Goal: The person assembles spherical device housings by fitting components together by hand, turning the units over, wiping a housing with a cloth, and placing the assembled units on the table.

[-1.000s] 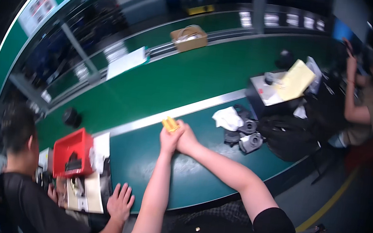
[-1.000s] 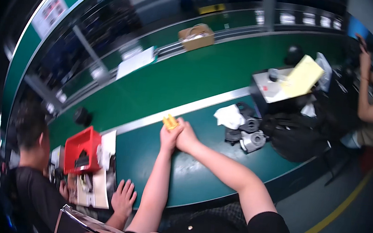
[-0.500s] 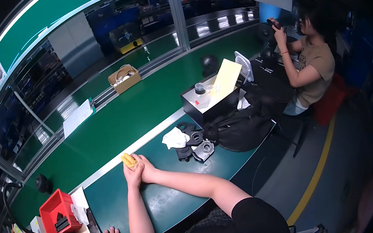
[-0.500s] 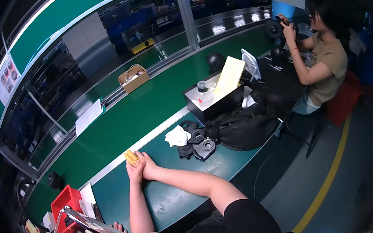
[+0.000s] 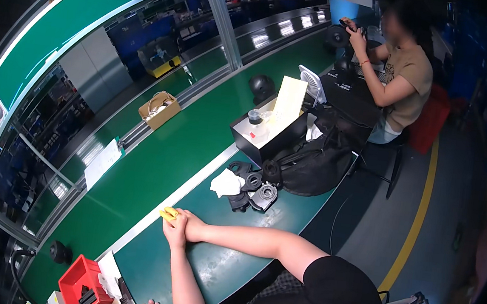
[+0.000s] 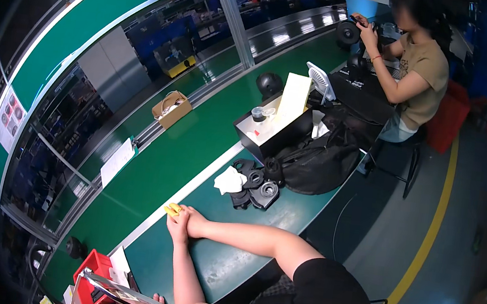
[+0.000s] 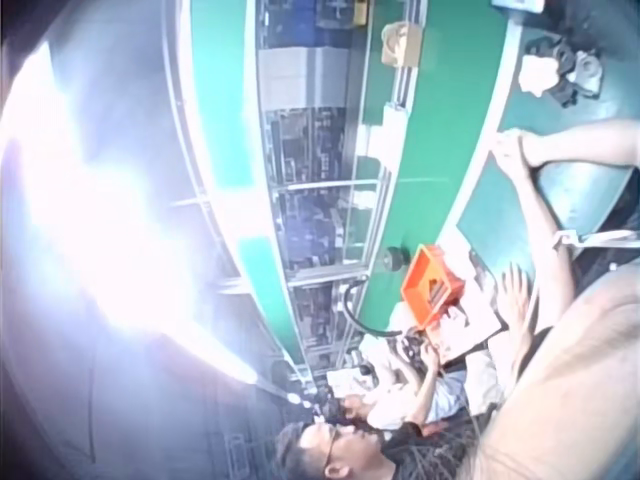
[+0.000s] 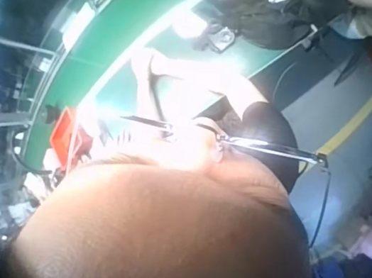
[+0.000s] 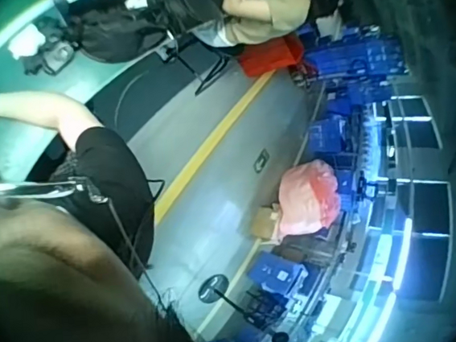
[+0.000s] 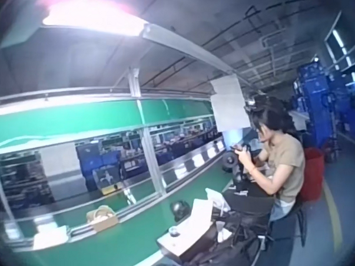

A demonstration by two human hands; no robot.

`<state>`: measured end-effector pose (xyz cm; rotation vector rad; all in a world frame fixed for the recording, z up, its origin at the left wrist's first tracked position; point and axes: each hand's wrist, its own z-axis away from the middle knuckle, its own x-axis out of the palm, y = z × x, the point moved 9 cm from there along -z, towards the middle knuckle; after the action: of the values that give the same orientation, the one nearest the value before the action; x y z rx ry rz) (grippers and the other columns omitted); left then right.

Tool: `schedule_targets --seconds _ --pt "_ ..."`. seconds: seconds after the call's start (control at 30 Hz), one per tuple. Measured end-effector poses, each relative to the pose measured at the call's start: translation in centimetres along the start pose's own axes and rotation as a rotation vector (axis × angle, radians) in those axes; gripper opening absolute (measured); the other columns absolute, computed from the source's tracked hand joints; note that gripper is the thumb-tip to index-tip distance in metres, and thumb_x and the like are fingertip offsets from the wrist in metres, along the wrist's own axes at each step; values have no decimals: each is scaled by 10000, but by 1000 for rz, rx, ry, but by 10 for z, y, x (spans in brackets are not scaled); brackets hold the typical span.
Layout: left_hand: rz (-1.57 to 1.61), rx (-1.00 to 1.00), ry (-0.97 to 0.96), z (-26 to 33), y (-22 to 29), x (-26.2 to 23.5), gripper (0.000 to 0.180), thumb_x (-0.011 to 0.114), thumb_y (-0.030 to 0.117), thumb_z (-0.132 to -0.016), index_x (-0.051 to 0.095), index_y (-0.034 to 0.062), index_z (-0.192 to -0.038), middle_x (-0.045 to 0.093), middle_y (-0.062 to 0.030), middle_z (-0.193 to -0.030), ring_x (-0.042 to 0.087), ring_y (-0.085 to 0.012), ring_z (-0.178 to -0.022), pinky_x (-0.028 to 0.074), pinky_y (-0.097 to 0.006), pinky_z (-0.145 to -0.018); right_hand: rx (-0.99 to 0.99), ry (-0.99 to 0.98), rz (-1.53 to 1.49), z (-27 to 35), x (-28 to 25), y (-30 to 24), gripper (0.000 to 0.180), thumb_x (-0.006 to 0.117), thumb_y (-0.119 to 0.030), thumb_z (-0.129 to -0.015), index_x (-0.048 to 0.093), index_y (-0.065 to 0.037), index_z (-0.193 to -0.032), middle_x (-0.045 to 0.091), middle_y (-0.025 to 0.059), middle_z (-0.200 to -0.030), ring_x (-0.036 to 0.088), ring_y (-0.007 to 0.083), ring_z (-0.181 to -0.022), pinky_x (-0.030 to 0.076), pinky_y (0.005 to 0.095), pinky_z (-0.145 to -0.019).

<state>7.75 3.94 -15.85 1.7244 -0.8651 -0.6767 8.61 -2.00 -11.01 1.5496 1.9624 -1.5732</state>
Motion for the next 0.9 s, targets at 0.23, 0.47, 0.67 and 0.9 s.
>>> schedule_targets --seconds 0.23,0.47,0.67,0.9 --pt "21 91 0 6 26 15 527 730 120 -826 485 -56 -1258 617 -106 -1103 601 -172 -996 488 -304 -872 -70 326 153 21 -38 19 427 539 -242 -869 529 -92 -1269 412 183 -1421 246 433 -1367 254 525 -1103" --pt "-38 12 41 4 15 16 424 654 129 -896 511 -52 -1252 631 -84 -980 601 -124 -857 493 -252 -756 -44 330 276 25 -45 21 563 537 -247 -872 423 -86 -1400 395 207 -1437 203 417 -1407 221 565 -1104" --pt "88 56 422 -10 6 -26 345 503 223 -997 474 -1 -1258 501 -10 -812 468 -67 -674 432 -210 -598 55 380 -89 12 -62 35 618 580 -153 -838 377 31 -1392 444 225 -1379 375 382 -1314 297 437 -1107" --pt "120 50 589 -60 -4 -15 334 465 263 -1005 455 30 -1245 520 -41 -920 503 -100 -730 450 -238 -615 94 619 -205 17 -75 54 663 616 -124 -829 339 29 -1411 471 231 -1339 482 362 -1188 366 421 -1046"
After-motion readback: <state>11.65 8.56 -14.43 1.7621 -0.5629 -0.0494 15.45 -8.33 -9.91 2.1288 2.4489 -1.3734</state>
